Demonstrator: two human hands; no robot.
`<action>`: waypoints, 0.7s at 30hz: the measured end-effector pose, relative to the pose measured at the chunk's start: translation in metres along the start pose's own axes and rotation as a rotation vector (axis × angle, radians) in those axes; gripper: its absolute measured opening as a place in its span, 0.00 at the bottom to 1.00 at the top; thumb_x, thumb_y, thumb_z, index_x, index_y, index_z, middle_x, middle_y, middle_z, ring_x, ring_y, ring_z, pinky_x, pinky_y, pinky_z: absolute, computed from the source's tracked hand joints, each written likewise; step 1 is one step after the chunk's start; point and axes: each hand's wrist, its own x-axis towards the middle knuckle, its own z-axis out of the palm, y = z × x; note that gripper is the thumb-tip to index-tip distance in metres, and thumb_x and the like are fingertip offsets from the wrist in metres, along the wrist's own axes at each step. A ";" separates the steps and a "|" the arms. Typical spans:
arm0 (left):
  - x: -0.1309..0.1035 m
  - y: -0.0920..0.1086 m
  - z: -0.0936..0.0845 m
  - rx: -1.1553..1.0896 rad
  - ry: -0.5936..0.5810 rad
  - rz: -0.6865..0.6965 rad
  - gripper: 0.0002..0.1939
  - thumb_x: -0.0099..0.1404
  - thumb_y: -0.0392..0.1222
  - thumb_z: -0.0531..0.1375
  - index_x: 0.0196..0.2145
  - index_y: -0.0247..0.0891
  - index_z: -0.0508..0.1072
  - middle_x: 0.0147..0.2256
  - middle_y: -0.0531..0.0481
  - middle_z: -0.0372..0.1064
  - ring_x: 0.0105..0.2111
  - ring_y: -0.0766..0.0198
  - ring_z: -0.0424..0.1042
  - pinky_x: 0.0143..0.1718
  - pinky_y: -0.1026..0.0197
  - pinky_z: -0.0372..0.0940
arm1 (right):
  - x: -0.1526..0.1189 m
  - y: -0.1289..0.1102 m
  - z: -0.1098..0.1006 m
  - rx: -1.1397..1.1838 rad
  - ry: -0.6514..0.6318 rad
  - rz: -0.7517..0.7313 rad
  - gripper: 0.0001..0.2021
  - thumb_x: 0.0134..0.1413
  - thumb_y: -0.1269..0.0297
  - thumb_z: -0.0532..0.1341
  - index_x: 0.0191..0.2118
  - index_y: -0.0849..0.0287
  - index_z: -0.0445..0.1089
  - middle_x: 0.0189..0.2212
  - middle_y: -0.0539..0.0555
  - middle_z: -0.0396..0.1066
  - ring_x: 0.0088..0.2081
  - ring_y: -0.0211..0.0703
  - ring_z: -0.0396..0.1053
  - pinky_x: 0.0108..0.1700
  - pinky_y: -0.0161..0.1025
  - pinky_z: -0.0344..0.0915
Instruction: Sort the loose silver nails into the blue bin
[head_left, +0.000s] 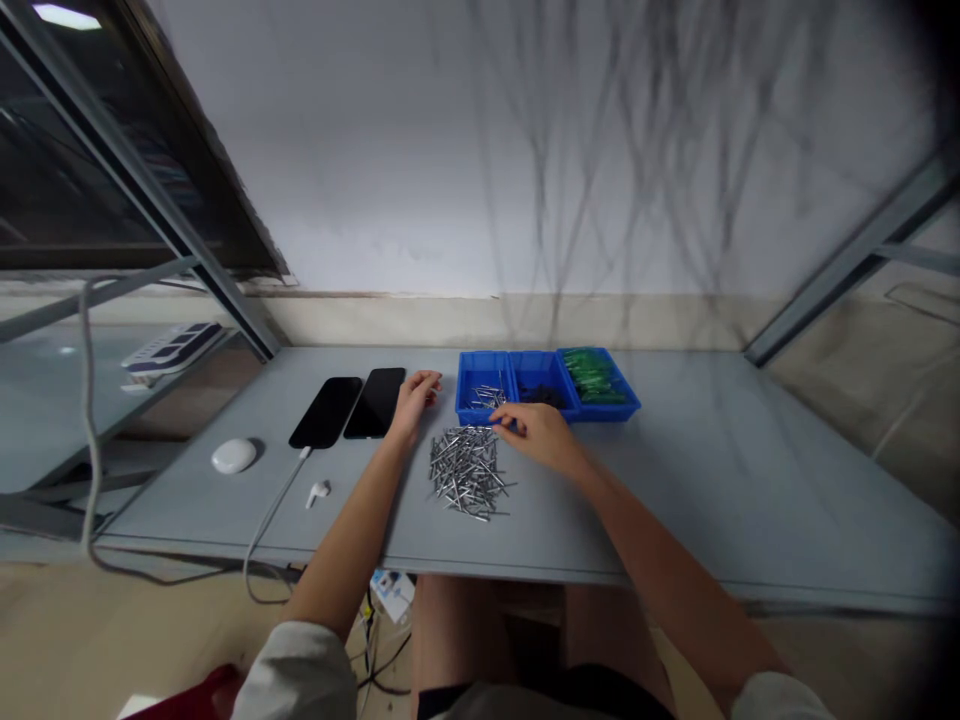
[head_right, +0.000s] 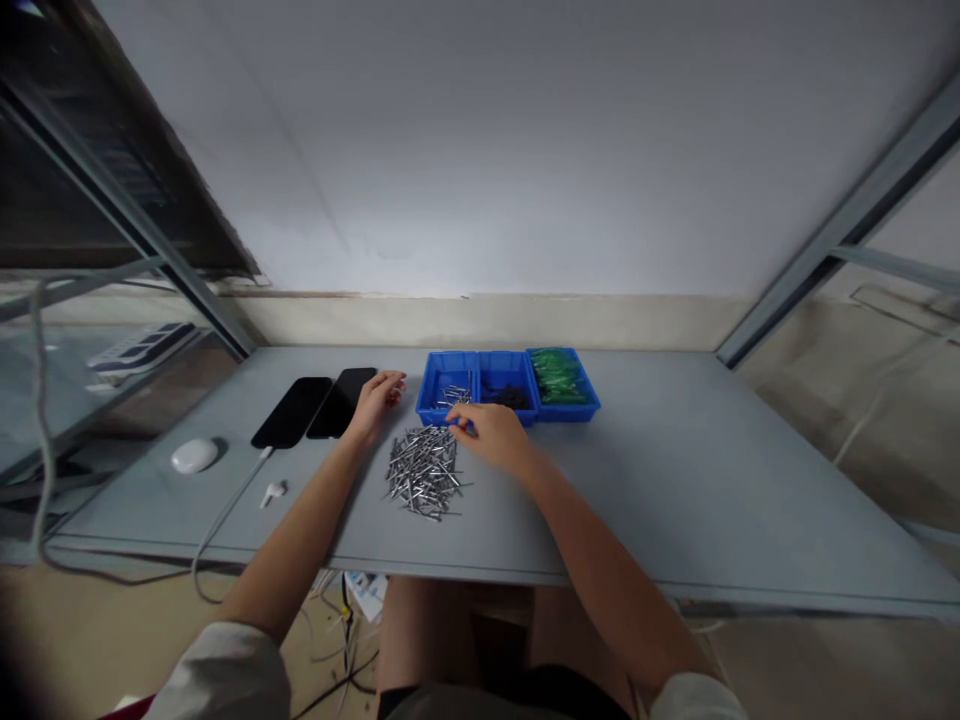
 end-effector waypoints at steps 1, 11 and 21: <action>0.000 0.000 0.000 0.001 0.000 0.000 0.17 0.48 0.52 0.66 0.29 0.37 0.73 0.25 0.53 0.65 0.20 0.73 0.59 0.23 0.67 0.53 | 0.000 -0.001 0.001 -0.025 -0.046 -0.001 0.09 0.53 0.66 0.60 0.40 0.54 0.75 0.32 0.49 0.75 0.27 0.37 0.67 0.32 0.34 0.58; 0.002 -0.003 -0.001 0.016 -0.012 0.000 0.16 0.49 0.52 0.66 0.30 0.37 0.73 0.25 0.53 0.65 0.20 0.72 0.59 0.23 0.66 0.53 | -0.003 -0.002 0.006 -0.159 -0.241 0.008 0.04 0.51 0.63 0.63 0.33 0.52 0.75 0.24 0.48 0.74 0.27 0.39 0.69 0.28 0.34 0.52; 0.000 -0.001 0.000 0.014 -0.017 0.006 0.15 0.49 0.51 0.66 0.29 0.37 0.73 0.25 0.53 0.65 0.21 0.72 0.59 0.23 0.66 0.52 | -0.004 -0.002 0.009 -0.117 -0.277 0.025 0.05 0.52 0.62 0.62 0.33 0.52 0.74 0.23 0.47 0.73 0.26 0.38 0.67 0.27 0.34 0.50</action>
